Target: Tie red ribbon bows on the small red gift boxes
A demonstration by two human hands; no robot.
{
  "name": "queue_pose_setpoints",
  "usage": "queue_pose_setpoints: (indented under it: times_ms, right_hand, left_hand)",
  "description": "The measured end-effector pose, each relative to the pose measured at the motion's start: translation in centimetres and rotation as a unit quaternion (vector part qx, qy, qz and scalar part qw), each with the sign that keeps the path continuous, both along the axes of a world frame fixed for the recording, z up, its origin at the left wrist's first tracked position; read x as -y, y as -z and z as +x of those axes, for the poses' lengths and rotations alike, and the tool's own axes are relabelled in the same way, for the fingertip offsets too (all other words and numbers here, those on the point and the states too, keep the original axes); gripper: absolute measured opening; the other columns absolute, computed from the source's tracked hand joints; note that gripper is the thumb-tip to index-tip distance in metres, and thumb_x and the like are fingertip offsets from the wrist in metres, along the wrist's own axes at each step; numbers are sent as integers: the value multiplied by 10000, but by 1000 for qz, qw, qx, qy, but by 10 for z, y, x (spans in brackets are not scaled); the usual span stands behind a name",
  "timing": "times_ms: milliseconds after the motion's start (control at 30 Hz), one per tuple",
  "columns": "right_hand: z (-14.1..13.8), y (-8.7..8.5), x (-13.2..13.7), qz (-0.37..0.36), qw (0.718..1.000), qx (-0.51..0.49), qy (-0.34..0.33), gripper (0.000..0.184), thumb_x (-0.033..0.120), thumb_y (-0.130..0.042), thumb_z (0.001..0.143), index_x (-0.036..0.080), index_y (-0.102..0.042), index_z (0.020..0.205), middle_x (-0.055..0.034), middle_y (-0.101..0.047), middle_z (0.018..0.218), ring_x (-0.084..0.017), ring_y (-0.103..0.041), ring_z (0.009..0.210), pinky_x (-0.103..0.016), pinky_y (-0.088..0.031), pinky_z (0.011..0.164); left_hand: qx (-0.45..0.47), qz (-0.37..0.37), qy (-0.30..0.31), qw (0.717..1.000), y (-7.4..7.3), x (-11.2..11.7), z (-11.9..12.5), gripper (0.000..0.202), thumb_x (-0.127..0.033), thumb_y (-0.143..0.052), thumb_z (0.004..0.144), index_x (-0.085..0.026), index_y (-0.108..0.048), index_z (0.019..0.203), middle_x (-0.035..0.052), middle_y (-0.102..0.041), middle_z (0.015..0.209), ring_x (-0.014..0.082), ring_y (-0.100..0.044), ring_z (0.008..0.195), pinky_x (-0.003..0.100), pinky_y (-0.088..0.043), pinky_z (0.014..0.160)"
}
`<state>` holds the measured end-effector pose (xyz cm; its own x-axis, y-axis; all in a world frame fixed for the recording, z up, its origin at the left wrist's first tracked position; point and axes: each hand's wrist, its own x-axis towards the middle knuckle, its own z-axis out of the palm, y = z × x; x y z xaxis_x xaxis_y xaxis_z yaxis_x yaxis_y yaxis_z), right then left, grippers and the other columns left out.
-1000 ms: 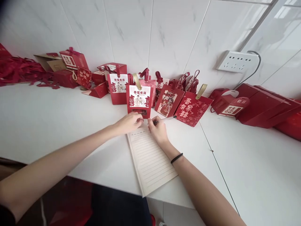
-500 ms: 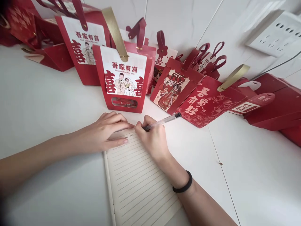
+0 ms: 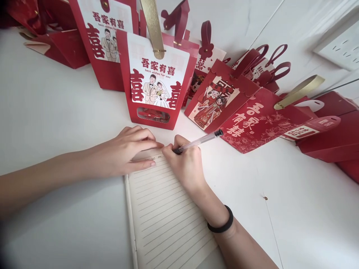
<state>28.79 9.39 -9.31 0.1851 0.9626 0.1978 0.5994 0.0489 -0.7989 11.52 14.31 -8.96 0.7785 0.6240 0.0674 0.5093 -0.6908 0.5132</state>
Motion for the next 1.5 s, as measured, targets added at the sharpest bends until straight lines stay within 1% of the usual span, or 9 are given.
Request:
queue_pose_setpoints:
  times_ms: [767, 867, 967, 1033, 1167, 1233, 1333, 1400, 1500]
  right_hand:
    - [-1, 0, 1, 4, 1000, -8, 22, 278, 221, -489, 714, 197, -285, 526, 77, -261, 488, -75, -258, 490, -201, -244, 449]
    - [5, -1, -2, 6, 991, -130, 40, 298, 205, -528, 695, 204, -275, 538, 85, -282, 466, -70, -259, 456, -194, -230, 420]
    - [16, 0, -7, -5, 944, -325, 62, 339, 277, -588, 712, 214, -283, 577, 100, -300, 435, -62, -249, 391, -179, -195, 366]
    - [24, 1, -11, 9, 928, -364, 83, 368, 372, -633, 731, 215, -321, 614, 100, -352, 450, -56, -279, 365, -164, -187, 342]
    - [34, 4, -13, 38, 965, -251, 63, 382, 523, -654, 744, 212, -432, 742, 76, -484, 558, -57, -360, 311, -170, -218, 302]
    - [33, 7, -14, 45, 977, -202, 51, 389, 546, -641, 749, 211, -442, 764, 77, -473, 547, -69, -379, 304, -182, -250, 304]
    - [29, 11, -14, 82, 989, -116, 44, 340, 517, -602, 776, 207, -465, 759, 43, -510, 573, -101, -446, 374, -210, -346, 355]
    - [27, 14, -13, 130, 990, -39, 27, 280, 472, -569, 793, 207, -491, 746, 3, -565, 637, -143, -538, 497, -247, -445, 461]
    - [26, 16, -10, 178, 980, 75, -36, 188, 390, -496, 834, 216, -547, 782, -34, -616, 735, -184, -607, 646, -276, -496, 562]
  left_hand:
    - [-7, -17, -4, 1000, -4, 2, 1, 356, -419, -529, 841, -215, -619, 1119, 36, -554, 1042, 218, -462, 1017, 366, -352, 902]
    - [2, -22, 0, 1000, -3, 2, 0, 373, -405, -542, 842, -206, -602, 1152, 41, -556, 1042, 220, -462, 1028, 367, -341, 911]
    - [-4, -18, 11, 1000, -2, 1, -1, 369, -384, -539, 852, -199, -594, 1166, 54, -557, 1062, 221, -463, 1036, 371, -338, 920]
    - [-4, -16, 15, 1000, -3, 2, -2, 372, -369, -551, 848, -186, -598, 1169, 68, -560, 1069, 228, -466, 1038, 381, -340, 927]
    - [9, -23, 12, 1000, -6, 4, -4, 392, -375, -594, 821, -189, -616, 1166, 80, -576, 1058, 244, -475, 1042, 399, -352, 939]
    - [14, -26, 11, 999, -6, 4, -5, 414, -389, -621, 798, -208, -619, 1171, 78, -582, 1060, 252, -480, 1049, 406, -356, 948]
    - [13, -25, 6, 1000, -1, 3, -7, 459, -426, -639, 778, -217, -617, 1185, 77, -587, 1066, 259, -483, 1071, 407, -360, 970]
    - [20, -21, 7, 1000, 4, 0, -7, 472, -463, -649, 763, -245, -619, 1181, 66, -595, 1057, 257, -491, 1077, 402, -369, 974]
    - [53, 9, 19, 998, 8, -5, -8, 443, -463, -649, 766, -252, -626, 1155, 67, -608, 1063, 245, -520, 1064, 384, -394, 969]
